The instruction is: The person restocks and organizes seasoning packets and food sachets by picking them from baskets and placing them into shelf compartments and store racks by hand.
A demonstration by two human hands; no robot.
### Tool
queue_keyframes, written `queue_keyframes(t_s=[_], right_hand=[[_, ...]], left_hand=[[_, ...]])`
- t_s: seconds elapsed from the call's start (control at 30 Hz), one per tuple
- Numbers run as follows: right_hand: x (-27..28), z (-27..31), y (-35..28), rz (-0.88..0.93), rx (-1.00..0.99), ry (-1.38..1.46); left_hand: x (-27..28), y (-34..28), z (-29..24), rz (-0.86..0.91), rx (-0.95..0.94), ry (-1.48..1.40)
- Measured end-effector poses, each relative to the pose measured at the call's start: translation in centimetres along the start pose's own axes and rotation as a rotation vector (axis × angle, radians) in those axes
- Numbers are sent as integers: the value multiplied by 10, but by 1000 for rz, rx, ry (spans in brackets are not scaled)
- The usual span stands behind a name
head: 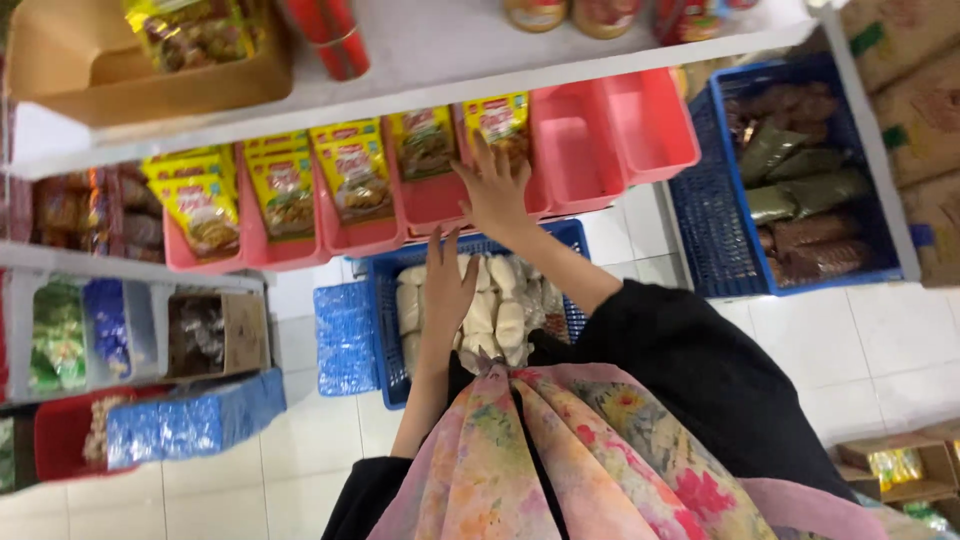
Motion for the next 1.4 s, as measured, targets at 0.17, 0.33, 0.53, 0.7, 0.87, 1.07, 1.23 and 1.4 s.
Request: queue_keyframes(t_s=[0.17,0.33,0.53,0.7,0.87,1.07,1.23,1.4], right_hand=[[52,-44,-82,-173,-69,35],[44,-116,-234,-301,-357,209],[59,-145,-386,-207,-678,148],[133,-118,-437,-536,-779,287],[182,-61,-452,-701,-838,231],[186,39,-473,-856,-838,126],[143,114,-529,-936,-1053,202],[125,168,-604,-1050,-1183,214]], left_hand=[[-16,-17,-28,101,-100,-124],[-51,-54,-35,286,-106,-139],[-123,-72,-77,407,-474,-150],[-125,-84,-167,643,-690,-125],[-101,-119,-233,711,-961,-233],[-84,-190,-208,944,-1037,-338],[-80,-246,-171,1138,-1087,-256],[-63,-280,-157,1273,-1053,-269]])
Point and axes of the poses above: each hand's wrist, its own y-axis towards the middle knuckle, its own x-axis out of the back of the hand, z = x × y, the point moved 3 cm from there along y, towards the middle knuckle, and after that the axes turned 5 degrees about y, right-handed, at the moved point
